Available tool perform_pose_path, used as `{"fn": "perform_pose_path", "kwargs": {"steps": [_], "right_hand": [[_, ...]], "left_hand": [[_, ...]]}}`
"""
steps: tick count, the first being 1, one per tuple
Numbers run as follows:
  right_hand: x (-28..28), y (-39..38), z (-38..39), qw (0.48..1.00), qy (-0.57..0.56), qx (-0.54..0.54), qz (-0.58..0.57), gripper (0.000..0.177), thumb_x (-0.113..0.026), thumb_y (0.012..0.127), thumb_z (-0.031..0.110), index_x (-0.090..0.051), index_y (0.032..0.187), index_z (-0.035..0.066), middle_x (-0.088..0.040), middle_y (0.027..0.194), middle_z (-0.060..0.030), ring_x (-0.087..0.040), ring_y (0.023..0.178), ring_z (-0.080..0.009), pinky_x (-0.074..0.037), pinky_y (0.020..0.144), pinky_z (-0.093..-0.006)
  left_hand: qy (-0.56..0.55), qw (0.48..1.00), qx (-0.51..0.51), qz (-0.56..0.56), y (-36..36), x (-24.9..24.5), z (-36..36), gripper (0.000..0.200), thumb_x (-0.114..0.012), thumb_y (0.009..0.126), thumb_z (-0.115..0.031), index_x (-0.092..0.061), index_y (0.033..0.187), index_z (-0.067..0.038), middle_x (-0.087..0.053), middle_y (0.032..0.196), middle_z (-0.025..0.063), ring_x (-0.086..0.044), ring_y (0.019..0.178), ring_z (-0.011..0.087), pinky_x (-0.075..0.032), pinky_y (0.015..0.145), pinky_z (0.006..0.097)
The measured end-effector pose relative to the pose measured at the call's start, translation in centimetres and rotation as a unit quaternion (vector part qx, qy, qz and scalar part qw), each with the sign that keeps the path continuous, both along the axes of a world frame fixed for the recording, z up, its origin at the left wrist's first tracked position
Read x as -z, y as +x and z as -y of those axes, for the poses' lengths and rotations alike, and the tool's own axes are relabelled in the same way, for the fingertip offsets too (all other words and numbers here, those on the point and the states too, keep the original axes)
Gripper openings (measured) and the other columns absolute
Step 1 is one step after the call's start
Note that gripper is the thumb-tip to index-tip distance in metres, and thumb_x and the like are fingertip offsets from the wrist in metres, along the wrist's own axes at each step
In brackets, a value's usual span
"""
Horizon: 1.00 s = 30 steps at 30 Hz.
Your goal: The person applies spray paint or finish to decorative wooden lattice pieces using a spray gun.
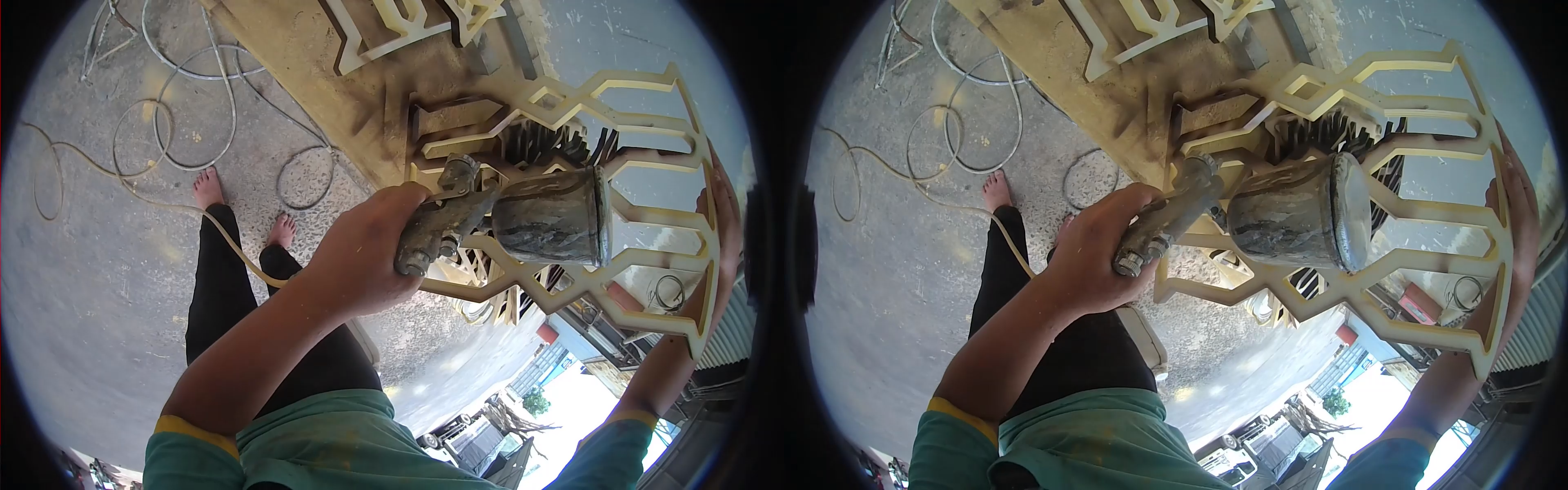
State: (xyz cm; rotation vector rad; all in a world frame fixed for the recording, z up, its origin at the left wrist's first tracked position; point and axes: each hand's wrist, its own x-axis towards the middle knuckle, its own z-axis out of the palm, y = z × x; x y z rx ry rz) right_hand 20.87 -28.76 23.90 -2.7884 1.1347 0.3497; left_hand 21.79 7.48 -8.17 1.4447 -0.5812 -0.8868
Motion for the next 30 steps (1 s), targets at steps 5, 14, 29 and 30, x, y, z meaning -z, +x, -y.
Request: {"fn": "perform_pose_path", "kwargs": {"steps": [5,14,29,30], "right_hand": [[2.2,0.4,-2.5,0.989,0.081,0.073,0.102,0.045,-0.044,0.102,0.026,-0.046,0.141,0.006,-0.033,0.061,0.0105,-0.024,0.054,0.0006,-0.02,0.047,-0.0167],[2.0,0.6,-0.7,0.993,0.037,0.057,0.092,0.051,-0.047,0.099,0.031,-0.045,0.141,0.002,-0.043,0.078,0.003,-0.036,0.063,-0.004,-0.028,0.057,-0.0193],[1.1,1.0,1.0,0.855,0.263,0.227,0.386,0.061,-0.046,0.096,0.034,-0.041,0.137,-0.011,-0.049,0.066,-0.0035,-0.041,0.05,-0.0102,-0.03,0.047,-0.0235],[0.8,1.0,1.0,0.904,0.245,0.162,0.312,0.06,-0.046,0.096,0.034,-0.042,0.137,-0.011,-0.05,0.067,-0.0035,-0.041,0.051,-0.0103,-0.031,0.047,-0.0233]], "left_hand": [[-0.011,1.0,-0.003,-0.002,-0.3,0.1,-0.9,0.047,-0.071,0.072,-0.007,-0.053,0.115,-0.004,-0.062,0.099,0.0171,-0.065,0.091,0.034,-0.05,0.076,0.0382],[-0.041,0.999,-0.001,-0.004,-0.7,0.6,0.7,0.05,-0.072,0.07,-0.006,-0.053,0.116,-0.003,-0.062,0.1,0.0176,-0.065,0.089,0.0338,-0.05,0.077,0.0377],[0.015,1.0,0.003,-0.006,-2.5,2.9,-2.7,0.057,-0.073,0.066,-0.006,-0.051,0.119,-0.006,-0.061,0.106,0.0165,-0.063,0.097,0.036,-0.048,0.081,0.0431],[0.011,1.0,0.001,-0.025,-2.6,2.7,-2.3,0.057,-0.073,0.067,-0.007,-0.051,0.12,-0.007,-0.061,0.107,0.015,-0.063,0.098,0.0345,-0.044,0.085,0.0441]]}}
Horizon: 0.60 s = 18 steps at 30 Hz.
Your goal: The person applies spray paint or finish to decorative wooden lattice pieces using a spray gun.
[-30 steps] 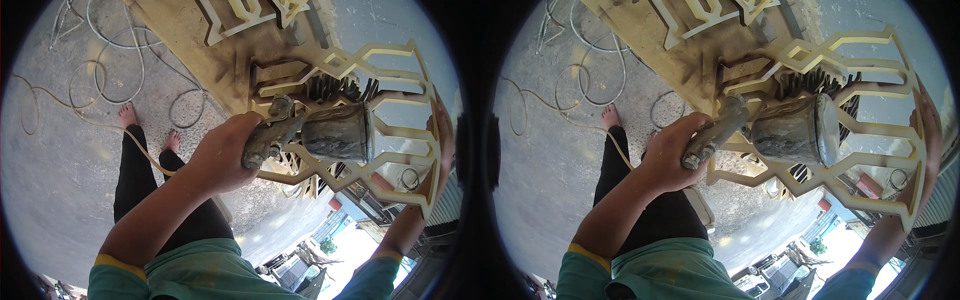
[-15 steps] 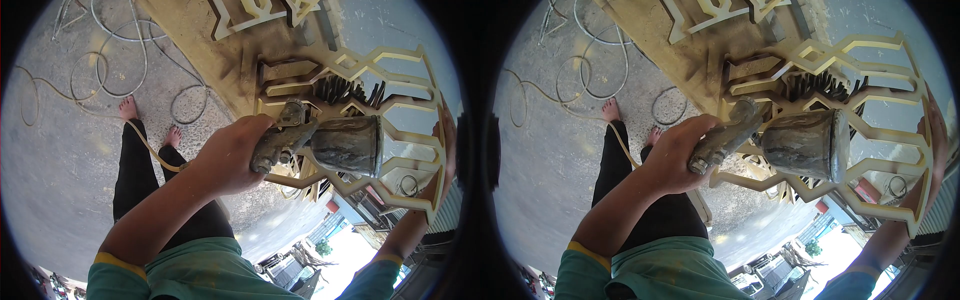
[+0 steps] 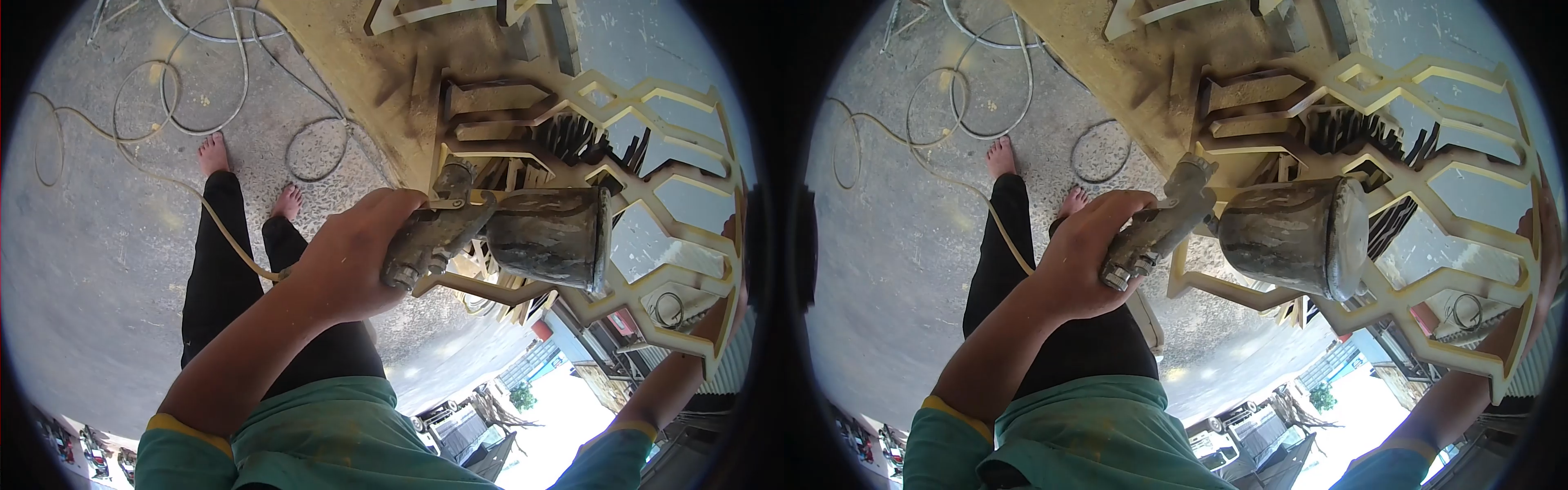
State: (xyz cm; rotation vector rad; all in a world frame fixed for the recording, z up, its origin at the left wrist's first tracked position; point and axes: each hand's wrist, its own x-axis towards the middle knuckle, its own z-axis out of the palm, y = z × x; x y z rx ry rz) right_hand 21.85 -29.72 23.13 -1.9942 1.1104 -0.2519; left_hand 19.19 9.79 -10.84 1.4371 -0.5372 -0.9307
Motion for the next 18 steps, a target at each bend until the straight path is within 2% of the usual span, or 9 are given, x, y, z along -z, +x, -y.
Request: {"fn": "perform_pose_path", "kwargs": {"steps": [1,2,5,8,9,11,13,16,18], "right_hand": [[-0.4,0.2,-0.3,0.977,-0.087,-0.137,-0.141,0.06,-0.046,0.096,0.034,-0.042,0.136,-0.01,-0.051,0.069,-0.0039,-0.042,0.052,-0.0105,-0.031,0.047,-0.0231],[-0.5,0.3,-0.5,0.908,-0.17,-0.267,-0.274,0.059,-0.045,0.096,0.034,-0.043,0.136,-0.01,-0.052,0.07,-0.0042,-0.044,0.053,-0.0106,-0.032,0.047,-0.0229],[0.0,-0.4,0.3,0.912,-0.242,-0.236,-0.232,0.059,-0.045,0.097,0.034,-0.043,0.136,-0.01,-0.054,0.075,-0.0059,-0.046,0.056,-0.0111,-0.034,0.048,-0.0221],[-1.2,-0.5,0.9,0.897,-0.202,-0.284,-0.274,0.059,-0.045,0.098,0.034,-0.041,0.139,-0.007,-0.061,0.085,-0.0123,-0.051,0.059,-0.0128,-0.039,0.049,-0.0237],[-1.0,-0.6,1.1,0.827,-0.281,-0.417,-0.25,0.059,-0.047,0.097,0.036,-0.037,0.143,-0.001,-0.06,0.097,-0.0176,-0.056,0.064,-0.0155,-0.043,0.051,-0.0274],[-1.1,-1.1,0.9,0.84,-0.283,-0.39,-0.251,0.059,-0.047,0.098,0.036,-0.037,0.143,-0.001,-0.06,0.097,-0.0171,-0.055,0.064,-0.0151,-0.043,0.051,-0.0272],[-0.9,-1.9,0.6,0.885,-0.257,-0.295,-0.251,0.059,-0.047,0.098,0.036,-0.037,0.143,-0.001,-0.059,0.096,-0.0166,-0.054,0.064,-0.0148,-0.042,0.051,-0.0269],[-0.9,-2.6,0.2,0.902,-0.247,-0.253,-0.247,0.058,-0.047,0.098,0.036,-0.038,0.143,0.0,-0.059,0.095,-0.0159,-0.054,0.063,-0.0142,-0.042,0.051,-0.0265],[-1.0,-3.0,0.0,0.906,-0.246,-0.241,-0.246,0.058,-0.047,0.098,0.035,-0.038,0.143,0.0,-0.058,0.094,-0.0154,-0.053,0.063,-0.0139,-0.041,0.051,-0.0263]], "left_hand": [[-0.004,1.0,-0.002,-0.02,-0.1,-0.2,0.4,0.058,-0.072,0.068,-0.008,-0.05,0.121,-0.008,-0.062,0.109,0.0134,-0.062,0.1,0.0331,-0.04,0.089,0.0451],[-0.006,1.0,-0.005,-0.022,-0.1,-0.3,0.8,0.056,-0.072,0.068,-0.008,-0.05,0.12,-0.008,-0.062,0.108,0.013,-0.062,0.099,0.0326,-0.04,0.088,0.0453],[0.002,1.0,-0.001,-0.015,0.2,-0.2,1.2,0.053,-0.071,0.069,-0.008,-0.05,0.118,-0.009,-0.061,0.105,0.0116,-0.062,0.098,0.0313,-0.04,0.086,0.0456],[0.036,0.999,0.026,0.005,0.5,0.2,0.7,0.049,-0.07,0.07,-0.008,-0.049,0.115,-0.009,-0.06,0.101,0.0103,-0.062,0.096,0.0307,-0.038,0.085,0.0457],[0.041,0.999,0.032,0.001,0.3,0.5,0.4,0.048,-0.07,0.07,-0.008,-0.049,0.114,-0.01,-0.06,0.099,0.01,-0.062,0.096,0.0307,-0.038,0.085,0.0459],[0.044,0.998,0.034,-0.01,-0.1,1.0,-0.1,0.048,-0.07,0.07,-0.009,-0.049,0.114,-0.01,-0.06,0.098,0.0098,-0.061,0.097,0.0308,-0.037,0.086,0.0464],[0.041,0.998,0.028,-0.025,-0.6,1.3,-0.6,0.05,-0.07,0.07,-0.009,-0.049,0.115,-0.01,-0.06,0.099,0.01,-0.061,0.098,0.031,-0.035,0.089,0.0469],[0.026,1.0,0.012,0.005,-0.7,1.0,-1.0,0.049,-0.069,0.069,-0.004,-0.052,0.115,-0.005,-0.061,0.102,0.0187,-0.063,0.095,0.0369,-0.051,0.079,0.0416],[0.027,0.999,-0.002,0.023,-0.7,1.0,-0.9,0.049,-0.068,0.069,-0.003,-0.052,0.115,-0.005,-0.061,0.102,0.0188,-0.063,0.095,0.0371,-0.05,0.08,0.0417]]}}
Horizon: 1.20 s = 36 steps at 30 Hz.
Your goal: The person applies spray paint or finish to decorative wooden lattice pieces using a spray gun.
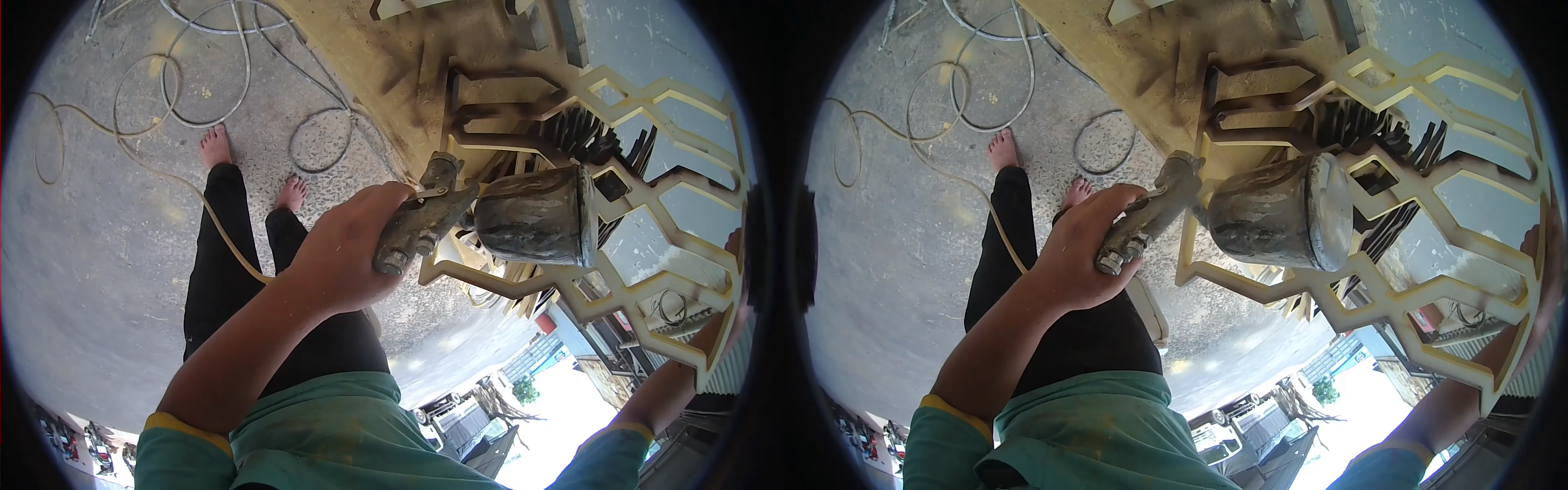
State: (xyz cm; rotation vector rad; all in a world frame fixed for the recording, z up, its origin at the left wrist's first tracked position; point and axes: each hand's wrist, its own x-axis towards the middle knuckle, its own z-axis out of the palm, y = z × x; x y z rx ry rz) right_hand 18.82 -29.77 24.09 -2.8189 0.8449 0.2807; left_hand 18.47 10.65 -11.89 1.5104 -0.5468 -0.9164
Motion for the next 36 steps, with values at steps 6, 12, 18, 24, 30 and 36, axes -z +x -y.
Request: {"fn": "perform_pose_path", "kwargs": {"steps": [6,12,18,24,30,36], "right_hand": [[-0.1,-1.2,-0.7,1.0,-0.001,0.02,0.011,0.057,-0.047,0.098,0.035,-0.039,0.142,0.0,-0.057,0.092,-0.0139,-0.051,0.063,-0.0128,-0.04,0.051,-0.0255],[-0.2,-2.3,-1.1,0.999,-0.002,0.036,0.021,0.056,-0.046,0.098,0.034,-0.039,0.142,0.001,-0.056,0.091,-0.0124,-0.05,0.062,-0.0117,-0.039,0.051,-0.0248],[-0.2,-2.9,-1.3,0.998,-0.001,0.049,0.029,0.054,-0.046,0.098,0.033,-0.04,0.142,0.001,-0.055,0.089,-0.0109,-0.048,0.062,-0.0106,-0.037,0.051,-0.024],[-0.5,-3.4,-1.5,0.998,-0.003,0.058,0.033,0.053,-0.046,0.099,0.033,-0.041,0.142,0.002,-0.054,0.087,-0.0094,-0.046,0.062,-0.0095,-0.036,0.051,-0.0232],[-0.5,-3.6,-1.4,0.997,-0.002,0.064,0.037,0.052,-0.046,0.099,0.032,-0.042,0.142,0.002,-0.053,0.085,-0.0079,-0.045,0.061,-0.0085,-0.035,0.051,-0.0225],[-0.6,-3.5,-1.7,0.997,-0.007,0.069,0.046,0.051,-0.046,0.099,0.032,-0.042,0.141,0.003,-0.051,0.083,-0.0064,-0.043,0.061,-0.0074,-0.034,0.051,-0.0217]], "left_hand": [[0.015,0.999,0.029,-0.03,1.0,0.2,1.0,0.047,-0.067,0.07,-0.004,-0.052,0.115,-0.004,-0.062,0.096,0.0183,-0.063,0.092,0.0365,-0.05,0.079,0.0417],[0.016,0.998,0.033,-0.047,0.6,0.9,1.2,0.042,-0.067,0.072,-0.011,-0.051,0.111,-0.01,-0.06,0.095,0.01,-0.06,0.091,0.0311,-0.039,0.088,0.0464],[0.016,0.997,0.051,-0.061,0.9,0.9,1.2,0.041,-0.066,0.071,-0.01,-0.053,0.11,-0.007,-0.061,0.089,0.0114,-0.062,0.084,0.0322,-0.043,0.081,0.0417],[-0.003,0.998,0.029,-0.058,1.3,0.8,1.6,0.038,-0.066,0.071,-0.006,-0.056,0.107,-0.005,-0.062,0.086,0.017,-0.064,0.084,0.036,-0.048,0.074,0.0426],[0.005,0.999,0.033,-0.041,1.3,1.0,1.7,0.038,-0.066,0.072,-0.008,-0.055,0.109,-0.005,-0.061,0.085,0.0147,-0.064,0.078,0.033,-0.048,0.072,0.0414],[0.026,0.995,0.073,-0.056,1.9,0.7,1.6,0.044,-0.068,0.072,-0.008,-0.054,0.113,-0.006,-0.062,0.088,0.0139,-0.064,0.08,0.0329,-0.049,0.075,0.0413]]}}
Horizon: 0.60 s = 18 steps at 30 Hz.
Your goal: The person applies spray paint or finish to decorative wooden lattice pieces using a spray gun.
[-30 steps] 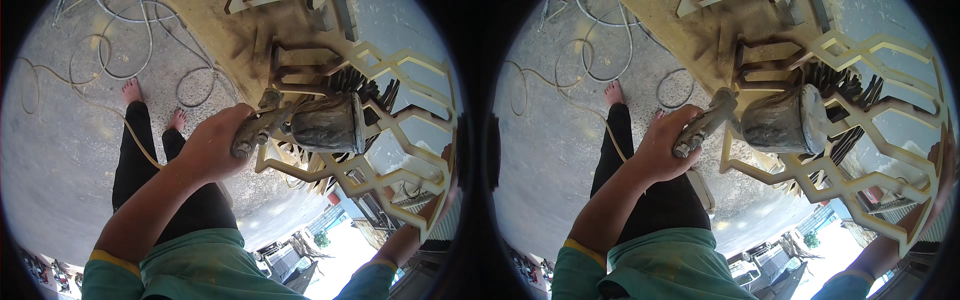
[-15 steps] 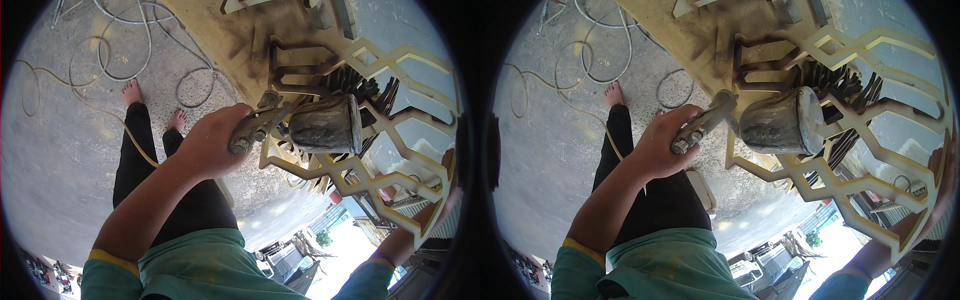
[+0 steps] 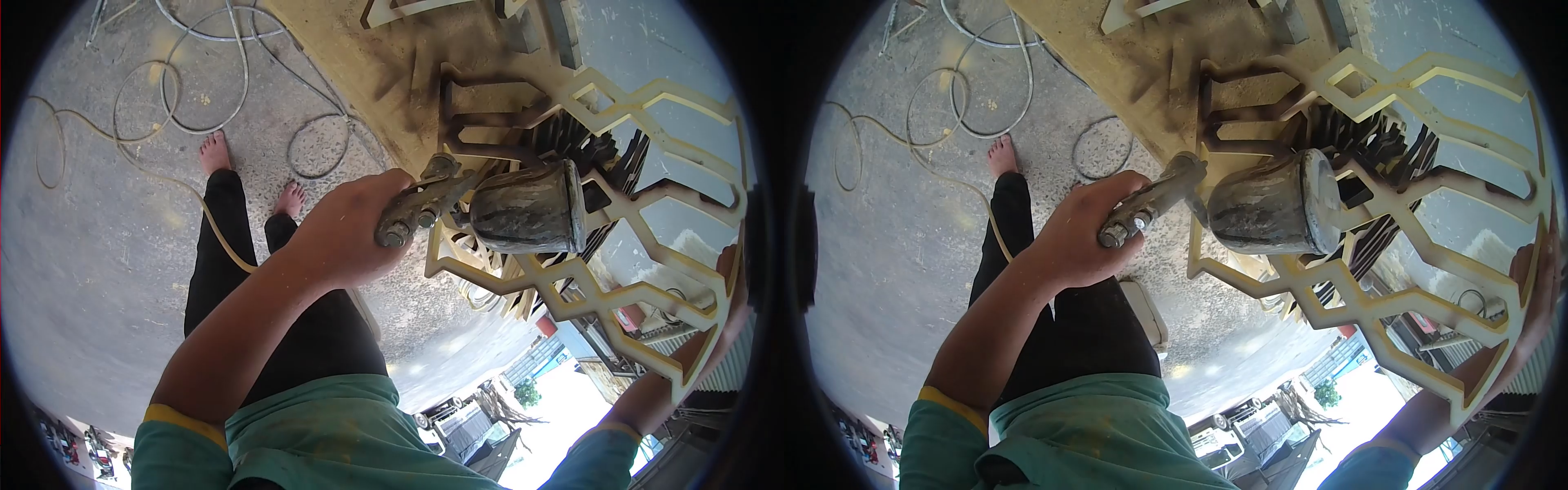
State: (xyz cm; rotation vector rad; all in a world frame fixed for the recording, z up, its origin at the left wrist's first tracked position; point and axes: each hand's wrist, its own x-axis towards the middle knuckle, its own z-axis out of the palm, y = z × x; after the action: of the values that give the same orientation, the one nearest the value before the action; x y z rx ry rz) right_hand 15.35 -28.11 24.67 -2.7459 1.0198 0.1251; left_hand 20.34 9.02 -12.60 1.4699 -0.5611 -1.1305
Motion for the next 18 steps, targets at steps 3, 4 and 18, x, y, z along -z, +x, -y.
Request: {"fn": "perform_pose_path", "kwargs": {"steps": [3,4,18], "right_hand": [[0.2,0.2,-0.2,1.0,0.001,0.003,0.003,0.051,-0.046,0.099,0.031,-0.043,0.141,0.003,-0.051,0.082,-0.0057,-0.042,0.061,-0.0068,-0.033,0.051,-0.0213],[0.2,0.5,-0.2,1.0,0.003,0.004,0.004,0.051,-0.046,0.099,0.031,-0.043,0.141,0.003,-0.051,0.082,-0.0054,-0.042,0.061,-0.0067,-0.033,0.051,-0.0212],[1.5,3.8,-1.2,0.998,0.034,0.05,0.011,0.048,-0.045,0.1,0.03,-0.045,0.141,0.004,-0.048,0.077,-0.002,-0.038,0.06,-0.0041,-0.03,0.051,-0.0194]], "left_hand": [[-0.037,0.998,-0.029,0.04,-0.4,0.3,0.0,0.049,-0.069,0.07,-0.007,-0.054,0.116,-0.006,-0.063,0.095,0.0146,-0.064,0.086,0.0336,-0.048,0.077,0.0411],[-0.056,0.996,-0.048,0.057,-0.6,0.3,0.0,0.051,-0.07,0.069,-0.007,-0.054,0.117,-0.006,-0.063,0.097,0.0148,-0.064,0.088,0.0338,-0.048,0.078,0.0409],[-0.069,0.996,-0.043,0.03,0.0,-3.4,1.2,0.045,-0.068,0.071,-0.004,-0.05,0.111,-0.005,-0.059,0.097,0.0188,-0.062,0.092,0.0369,-0.049,0.077,0.0428]]}}
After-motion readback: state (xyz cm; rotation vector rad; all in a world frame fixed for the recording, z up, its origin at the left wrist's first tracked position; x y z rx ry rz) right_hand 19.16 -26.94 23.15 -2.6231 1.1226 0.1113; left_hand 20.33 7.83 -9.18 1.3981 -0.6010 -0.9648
